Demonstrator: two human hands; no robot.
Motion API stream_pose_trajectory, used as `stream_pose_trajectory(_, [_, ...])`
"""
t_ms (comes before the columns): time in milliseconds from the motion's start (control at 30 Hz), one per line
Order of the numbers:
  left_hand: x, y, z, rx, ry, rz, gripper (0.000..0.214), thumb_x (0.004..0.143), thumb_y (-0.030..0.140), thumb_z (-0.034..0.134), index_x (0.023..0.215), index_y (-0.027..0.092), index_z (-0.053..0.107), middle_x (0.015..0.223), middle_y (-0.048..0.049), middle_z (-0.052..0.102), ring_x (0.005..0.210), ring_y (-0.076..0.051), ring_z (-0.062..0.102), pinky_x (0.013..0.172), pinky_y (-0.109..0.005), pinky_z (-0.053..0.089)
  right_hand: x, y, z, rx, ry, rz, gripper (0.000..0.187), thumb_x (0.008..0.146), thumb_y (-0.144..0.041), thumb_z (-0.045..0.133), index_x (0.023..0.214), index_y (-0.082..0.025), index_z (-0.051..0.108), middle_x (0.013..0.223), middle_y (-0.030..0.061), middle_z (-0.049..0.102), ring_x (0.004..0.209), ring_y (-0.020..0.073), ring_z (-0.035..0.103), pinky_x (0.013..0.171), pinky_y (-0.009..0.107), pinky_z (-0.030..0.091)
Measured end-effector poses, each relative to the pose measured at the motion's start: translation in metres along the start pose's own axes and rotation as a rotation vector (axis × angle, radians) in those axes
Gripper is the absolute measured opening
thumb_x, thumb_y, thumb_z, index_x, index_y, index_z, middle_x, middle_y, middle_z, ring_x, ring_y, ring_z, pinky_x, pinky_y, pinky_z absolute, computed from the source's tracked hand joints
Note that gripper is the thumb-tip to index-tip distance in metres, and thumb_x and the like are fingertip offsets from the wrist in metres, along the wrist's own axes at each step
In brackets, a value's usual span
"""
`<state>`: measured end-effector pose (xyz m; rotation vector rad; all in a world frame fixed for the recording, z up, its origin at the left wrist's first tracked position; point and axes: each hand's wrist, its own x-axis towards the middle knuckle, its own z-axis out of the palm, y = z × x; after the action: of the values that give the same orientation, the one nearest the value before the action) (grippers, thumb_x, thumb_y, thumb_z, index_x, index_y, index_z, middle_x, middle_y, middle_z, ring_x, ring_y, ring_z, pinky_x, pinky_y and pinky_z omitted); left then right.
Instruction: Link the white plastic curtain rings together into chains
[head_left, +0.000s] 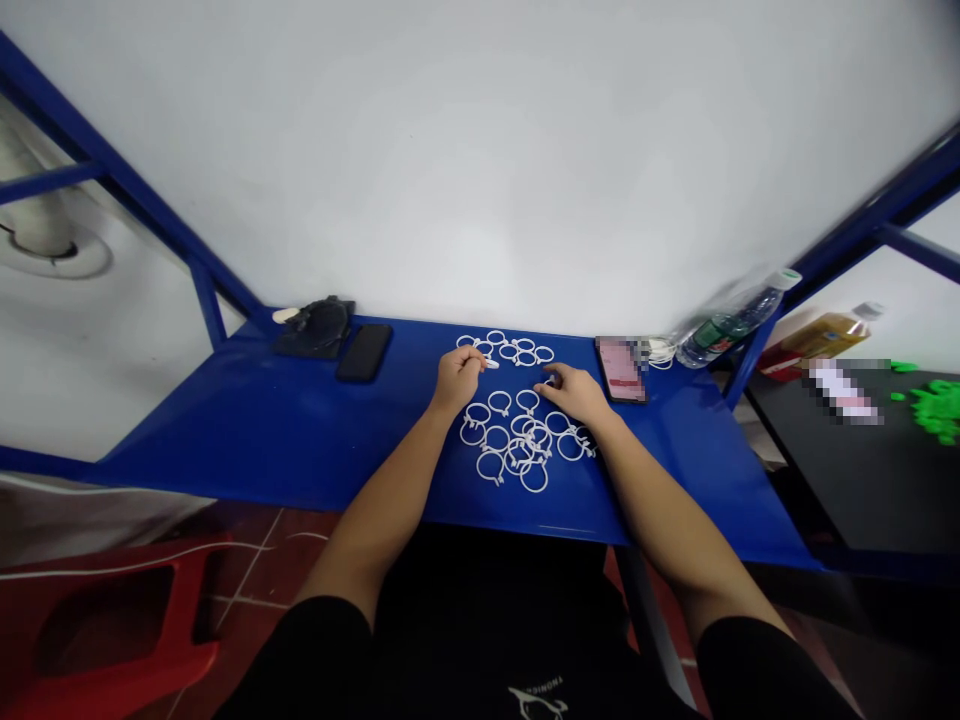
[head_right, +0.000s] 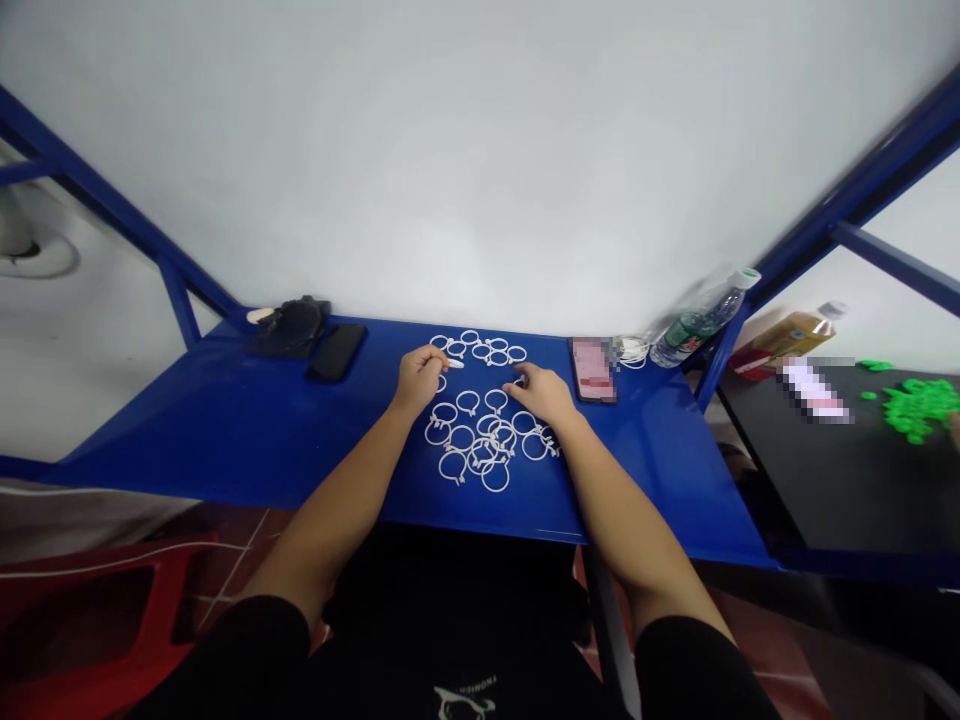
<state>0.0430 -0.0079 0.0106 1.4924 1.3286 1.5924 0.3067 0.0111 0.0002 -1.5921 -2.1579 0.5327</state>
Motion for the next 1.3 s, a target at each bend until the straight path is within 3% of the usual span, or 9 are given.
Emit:
stream_pose_trajectory(100, [-0.004,-0.002,0.002,-0.009,-0.043,0.016,0.024,0.079,0.015,0.052,0.09,0.02,0.073,0.064,0.0027,0.064,0.057,-0.013,0.056,0.062,-0.026,0.045,0.001,0.004,-0.001,-0.066,0.018,0.008,0.021,0.085,-0.04,0.075,0.096,-0.023,0.079,0.081,0.0037,0.077,0.076,0.0217,0.07,0.065,0.03,0.047])
stream_pose_trajectory(167, [-0.008,-0.003,0.004,0.041,-0.114,0.02,0.032,0.082,0.016,0.054,0.107,0.02,0.074,0.066,0.0034,0.065,0.059,-0.013,0.058,0.065,-0.026,0.047,0.002,0.008,0.0,-0.026,0.072,-0.015,0.018,0.083,-0.029,0.07,0.097,-0.023,0.08,0.078,0.0029,0.077,0.073,0.0212,0.07,0.065,0.03,0.049])
stream_pose_trajectory(333, [-0.016,-0.001,0.008,0.291,-0.369,0.067,0.025,0.086,0.019,0.06,0.102,0.019,0.079,0.071,0.0003,0.071,0.055,-0.012,0.055,0.061,-0.026,0.044,0.003,0.011,0.005,0.296,0.128,-0.026,0.059,0.082,-0.018,0.061,0.141,-0.017,0.066,0.079,0.0009,0.079,0.059,0.0173,0.066,0.064,0.03,0.054])
stream_pose_trajectory(500, [-0.017,-0.001,0.009,0.398,-0.493,0.149,0.029,0.087,0.016,0.062,0.107,0.023,0.082,0.102,-0.0057,0.08,0.069,-0.014,0.064,0.069,-0.028,0.051,0.002,0.01,0.008,0.446,0.034,-0.045,0.041,0.085,-0.023,0.058,0.123,-0.017,0.073,0.082,0.0027,0.08,0.053,0.0147,0.064,0.059,0.028,0.054])
stream_pose_trajectory(733, [-0.017,0.0,0.01,0.353,-0.539,0.193,0.021,0.09,0.022,0.063,0.1,0.023,0.082,0.11,-0.006,0.08,0.086,-0.018,0.072,0.081,-0.032,0.056,0.002,0.007,0.01,0.61,0.035,-0.008,0.033,0.088,-0.041,0.062,0.111,-0.018,0.07,0.079,0.0027,0.078,0.043,0.0111,0.055,0.047,0.025,0.047])
stream_pose_trajectory(833, [-0.01,-0.002,0.006,0.339,-0.425,0.202,0.021,0.095,0.026,0.061,0.098,0.022,0.081,0.109,-0.0076,0.079,0.093,-0.02,0.072,0.086,-0.034,0.056,0.003,0.007,0.011,0.652,0.039,0.001,0.035,0.087,-0.042,0.063,0.113,-0.019,0.069,0.078,0.0014,0.077,0.041,0.0099,0.052,0.044,0.023,0.045])
stream_pose_trajectory(967, [0.006,-0.016,-0.006,0.507,-0.259,0.19,0.027,0.097,0.023,0.059,0.114,0.02,0.079,0.12,-0.0097,0.077,0.106,-0.025,0.07,0.097,-0.039,0.053,0.004,0.007,0.014,0.696,0.037,0.012,0.033,0.086,-0.043,0.064,0.108,-0.019,0.068,0.077,0.0012,0.075,0.042,0.0095,0.051,0.04,0.022,0.042])
stream_pose_trajectory(1100, [0.016,-0.033,-0.013,0.655,-0.327,0.192,0.041,0.096,0.018,0.059,0.134,0.022,0.072,0.141,-0.0097,0.07,0.123,-0.031,0.063,0.111,-0.048,0.046,0.005,0.007,0.015,0.719,0.03,0.026,0.03,0.088,-0.046,0.064,0.102,-0.019,0.068,0.076,0.0013,0.074,0.043,0.009,0.051,0.04,0.022,0.042])
stream_pose_trajectory(1300, [0.014,-0.037,-0.007,0.787,-0.411,0.198,0.042,0.095,0.019,0.061,0.135,0.022,0.072,0.131,-0.0119,0.073,0.117,-0.033,0.063,0.106,-0.048,0.048,0.005,0.007,0.015,0.702,0.02,0.026,0.03,0.087,-0.045,0.063,0.1,-0.019,0.068,0.077,0.0014,0.074,0.045,0.0094,0.052,0.041,0.022,0.043])
